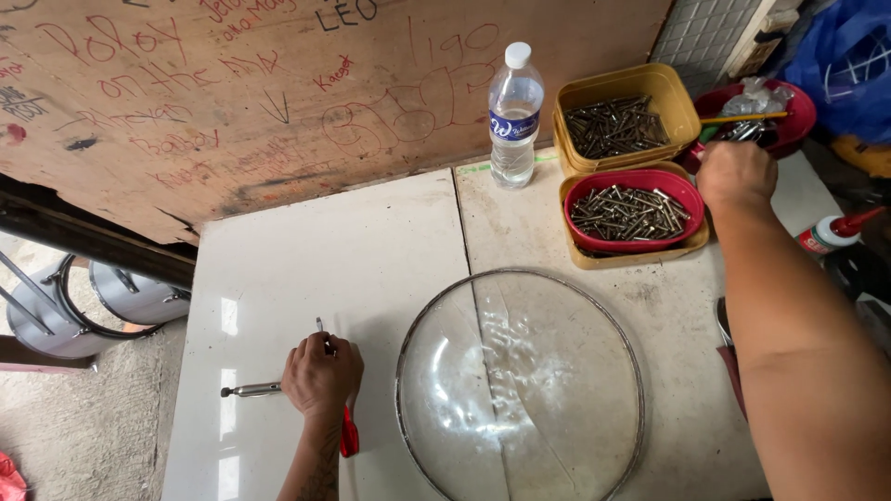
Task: Repairing a drum head by fastening screws on the hoop using a screwdriver
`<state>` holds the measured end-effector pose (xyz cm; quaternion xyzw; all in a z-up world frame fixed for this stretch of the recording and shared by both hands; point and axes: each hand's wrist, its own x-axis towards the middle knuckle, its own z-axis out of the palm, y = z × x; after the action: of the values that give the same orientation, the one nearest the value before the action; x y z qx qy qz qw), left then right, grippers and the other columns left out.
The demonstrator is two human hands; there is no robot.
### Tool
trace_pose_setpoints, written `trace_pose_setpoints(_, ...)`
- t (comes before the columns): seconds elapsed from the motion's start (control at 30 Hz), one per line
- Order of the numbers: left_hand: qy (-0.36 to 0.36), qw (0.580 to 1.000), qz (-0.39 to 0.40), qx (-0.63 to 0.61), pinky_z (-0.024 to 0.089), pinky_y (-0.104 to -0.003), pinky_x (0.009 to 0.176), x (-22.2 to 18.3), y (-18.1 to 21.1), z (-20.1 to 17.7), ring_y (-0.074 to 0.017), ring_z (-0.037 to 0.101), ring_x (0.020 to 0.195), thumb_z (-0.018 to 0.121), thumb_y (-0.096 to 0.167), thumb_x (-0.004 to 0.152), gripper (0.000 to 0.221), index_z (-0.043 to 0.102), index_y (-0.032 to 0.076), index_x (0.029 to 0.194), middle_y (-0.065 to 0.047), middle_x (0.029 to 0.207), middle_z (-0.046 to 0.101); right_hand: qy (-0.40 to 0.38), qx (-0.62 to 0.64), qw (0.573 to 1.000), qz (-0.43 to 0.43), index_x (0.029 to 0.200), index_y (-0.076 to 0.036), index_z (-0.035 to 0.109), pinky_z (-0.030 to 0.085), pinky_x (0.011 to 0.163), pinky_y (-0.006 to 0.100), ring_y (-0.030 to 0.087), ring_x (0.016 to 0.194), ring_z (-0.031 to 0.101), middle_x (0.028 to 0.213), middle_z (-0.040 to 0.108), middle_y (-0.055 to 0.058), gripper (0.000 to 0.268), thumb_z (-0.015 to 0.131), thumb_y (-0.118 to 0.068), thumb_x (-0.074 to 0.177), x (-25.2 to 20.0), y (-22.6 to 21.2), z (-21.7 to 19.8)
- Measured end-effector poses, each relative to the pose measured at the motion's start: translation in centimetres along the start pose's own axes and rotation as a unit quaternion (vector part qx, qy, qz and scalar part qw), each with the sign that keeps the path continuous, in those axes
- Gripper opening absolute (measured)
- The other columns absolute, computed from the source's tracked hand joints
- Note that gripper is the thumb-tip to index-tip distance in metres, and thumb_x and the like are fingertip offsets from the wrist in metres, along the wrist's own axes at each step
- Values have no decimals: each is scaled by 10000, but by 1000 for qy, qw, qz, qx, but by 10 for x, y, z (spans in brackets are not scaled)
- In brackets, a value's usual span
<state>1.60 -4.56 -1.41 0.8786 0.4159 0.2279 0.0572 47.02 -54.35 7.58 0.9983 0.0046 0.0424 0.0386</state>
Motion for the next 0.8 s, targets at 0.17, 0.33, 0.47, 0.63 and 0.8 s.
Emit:
trace_pose_setpoints(0.17,-58,998,-32,-8,483,-380,722,-1,9,-16,-207,647,832,558,298,905,230,712,171,790,35,776,714,-81,199,975,51,1502,-155,549,495,950,567,507,1168,575,1359,593,301,424,537,-279,1097,-44,-13,-64)
trace_pose_setpoints(0.33,-38,999,-24,-15,475,-378,698,1,8,-13,-207,638,807,576,284,892,207,704,173,774,40,755,703,191,256,947,-27,1339,21,702,462,928,581,537,1066,626,1194,701,318,389,660,-225,1041,-45,13,-3)
trace_pose_setpoints(0.47,1,1000,17,-13,456,-383,623,0,4,-8,-210,626,749,594,266,913,226,673,167,725,37,699,669,234,261,930,-110,1235,-49,719,479,813,548,442,1060,565,1165,611,257,377,669,-382,1065,-132,-26,-36)
trace_pose_setpoints(0.63,-20,1000,15,-8,472,-403,655,0,0,-5,-226,652,819,580,309,923,230,715,175,793,27,782,717,153,208,938,-231,1200,-129,713,433,1063,569,357,1244,528,1368,587,161,660,715,-657,804,-198,-68,-25)
trace_pose_setpoints(0.8,1,999,25,-21,479,-404,654,0,-1,-3,-237,643,787,592,284,919,208,712,163,799,21,764,705,307,177,896,-268,1010,-189,787,442,768,433,298,851,580,885,619,21,305,812,-459,872,-201,-62,13)
